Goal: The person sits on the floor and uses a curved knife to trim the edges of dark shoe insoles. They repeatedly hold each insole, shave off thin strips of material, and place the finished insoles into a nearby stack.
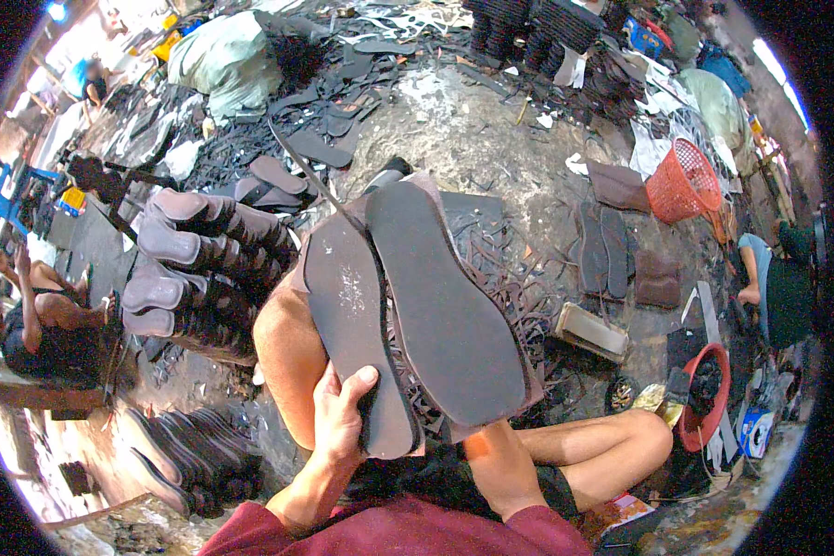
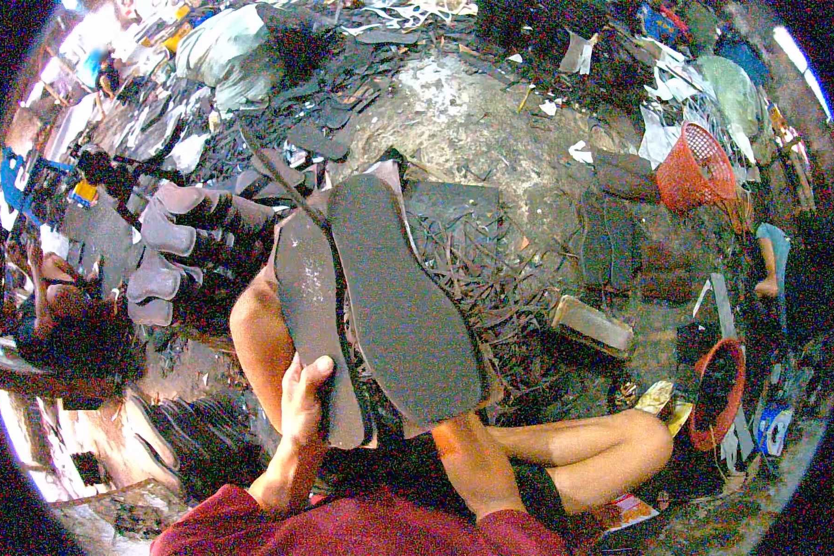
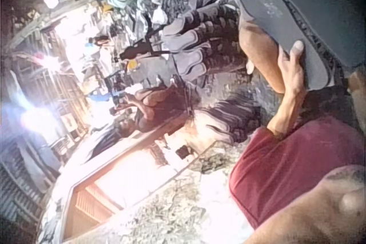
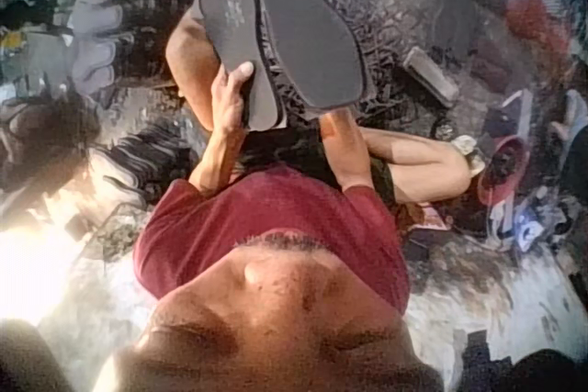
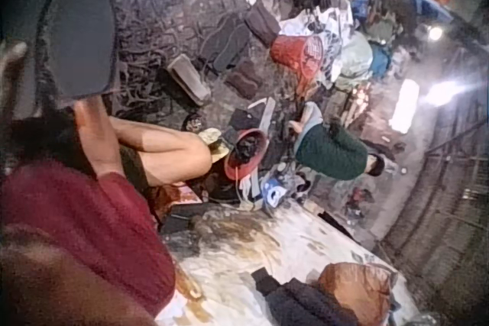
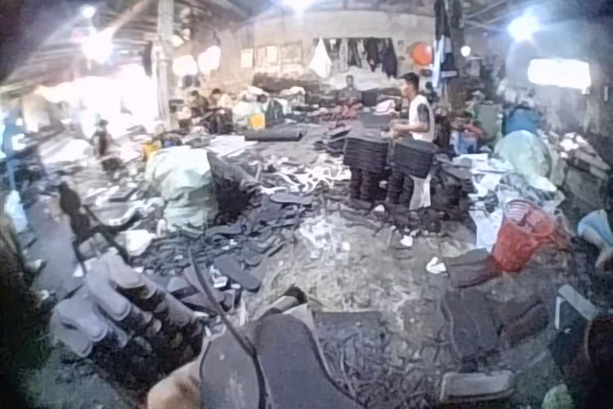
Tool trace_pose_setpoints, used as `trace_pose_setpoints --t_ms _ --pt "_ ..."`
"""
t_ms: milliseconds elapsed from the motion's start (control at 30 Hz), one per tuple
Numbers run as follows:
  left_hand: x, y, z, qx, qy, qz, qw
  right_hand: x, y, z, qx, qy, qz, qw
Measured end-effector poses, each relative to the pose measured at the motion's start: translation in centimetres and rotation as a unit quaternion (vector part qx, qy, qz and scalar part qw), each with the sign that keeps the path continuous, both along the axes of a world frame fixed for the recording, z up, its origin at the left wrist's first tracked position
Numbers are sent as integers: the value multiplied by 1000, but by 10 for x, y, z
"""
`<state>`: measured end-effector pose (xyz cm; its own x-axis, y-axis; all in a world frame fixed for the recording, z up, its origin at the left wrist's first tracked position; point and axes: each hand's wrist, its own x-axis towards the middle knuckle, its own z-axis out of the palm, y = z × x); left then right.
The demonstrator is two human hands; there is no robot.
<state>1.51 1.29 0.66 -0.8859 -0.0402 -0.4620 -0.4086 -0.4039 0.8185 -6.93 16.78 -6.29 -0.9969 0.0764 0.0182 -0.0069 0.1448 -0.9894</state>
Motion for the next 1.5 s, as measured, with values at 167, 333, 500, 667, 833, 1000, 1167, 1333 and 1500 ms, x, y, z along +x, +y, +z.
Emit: trace_pose_setpoints --t_ms 167,333,500,667,833,1000,1167,1333,1500 --pt "10 -14 -16 103 -17 -115 988 -54 13 51 -82 -76 23 994" --pt "17 5 -41 727 -75 -278 623 -29 11 23 -467 -46 49 882" --pt "10 18 -11 327 -77 -258 906 23 61 58 -386 -35 -50 921" --pt "-30 19 32 -125 239 -328 905 51 59 92 -320 -66 -62 943" --pt "-35 63 25 -302 335 -136 882 67 57 105 -290 -53 -109 949" --pt "-27 71 18 -302 314 -103 894 84 52 102 -326 7 -184 927" --pt "-15 67 12 -164 215 -203 941 86 63 91 -274 24 -312 909" --pt "13 60 23 -246 208 -233 918 81 77 89 -252 50 -349 901" --pt "49 31 0 -200 129 -334 912 74 115 86 -291 36 -287 912"
